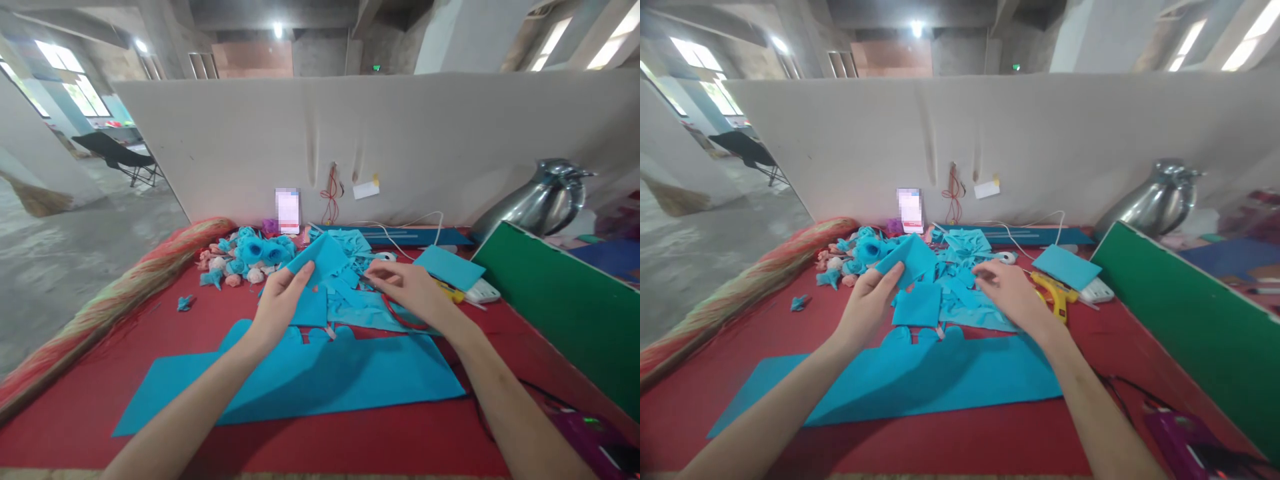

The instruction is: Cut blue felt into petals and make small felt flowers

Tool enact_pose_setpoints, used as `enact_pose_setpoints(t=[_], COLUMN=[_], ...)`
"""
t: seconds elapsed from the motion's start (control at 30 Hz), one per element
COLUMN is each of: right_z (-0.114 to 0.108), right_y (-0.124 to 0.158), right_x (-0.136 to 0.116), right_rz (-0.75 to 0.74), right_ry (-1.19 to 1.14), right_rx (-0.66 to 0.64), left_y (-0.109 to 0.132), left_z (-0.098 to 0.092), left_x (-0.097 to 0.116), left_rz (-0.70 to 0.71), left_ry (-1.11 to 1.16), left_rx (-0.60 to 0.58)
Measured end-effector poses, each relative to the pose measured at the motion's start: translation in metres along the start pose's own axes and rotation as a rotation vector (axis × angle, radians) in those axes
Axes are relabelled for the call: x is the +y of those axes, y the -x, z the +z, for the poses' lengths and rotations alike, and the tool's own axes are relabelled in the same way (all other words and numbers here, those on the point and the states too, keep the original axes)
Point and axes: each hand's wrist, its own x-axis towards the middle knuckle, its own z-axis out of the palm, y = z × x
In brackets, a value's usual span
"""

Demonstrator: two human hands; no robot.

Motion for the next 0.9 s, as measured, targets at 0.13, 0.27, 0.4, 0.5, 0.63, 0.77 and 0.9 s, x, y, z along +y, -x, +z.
enact_pose_setpoints(t=[0.13,0.27,0.4,0.5,0.63,0.77,0.9], right_z=[0.000,0.015,0.017,0.010,-0.001,0.002,0.012], right_y=[0.002,0.007,0.008,0.007,0.005,0.010,0.021], right_x=[0.064,0.096,0.100,0.100,0.097,0.076,0.037], right_rz=[0.161,0.204,0.184,0.148,0.100,0.104,0.073], right_ry=[0.354,0.505,0.526,0.460,0.230,-0.129,-0.396], right_rx=[0.084,0.097,0.154,0.217,0.287,0.211,0.038], left_y=[-0.001,0.000,0.000,-0.001,-0.002,-0.002,-0.003], left_z=[0.000,0.002,-0.001,-0.003,-0.004,-0.003,-0.003], left_x=[-0.001,-0.003,-0.004,-0.002,0.006,0.011,0.010], left_rz=[-0.025,-0.058,-0.061,-0.060,-0.048,-0.048,-0.050], left_ry=[0.061,0.050,0.049,0.053,0.134,0.246,0.257], left_rx=[-0.065,-0.118,-0.138,-0.140,-0.198,-0.274,-0.247])
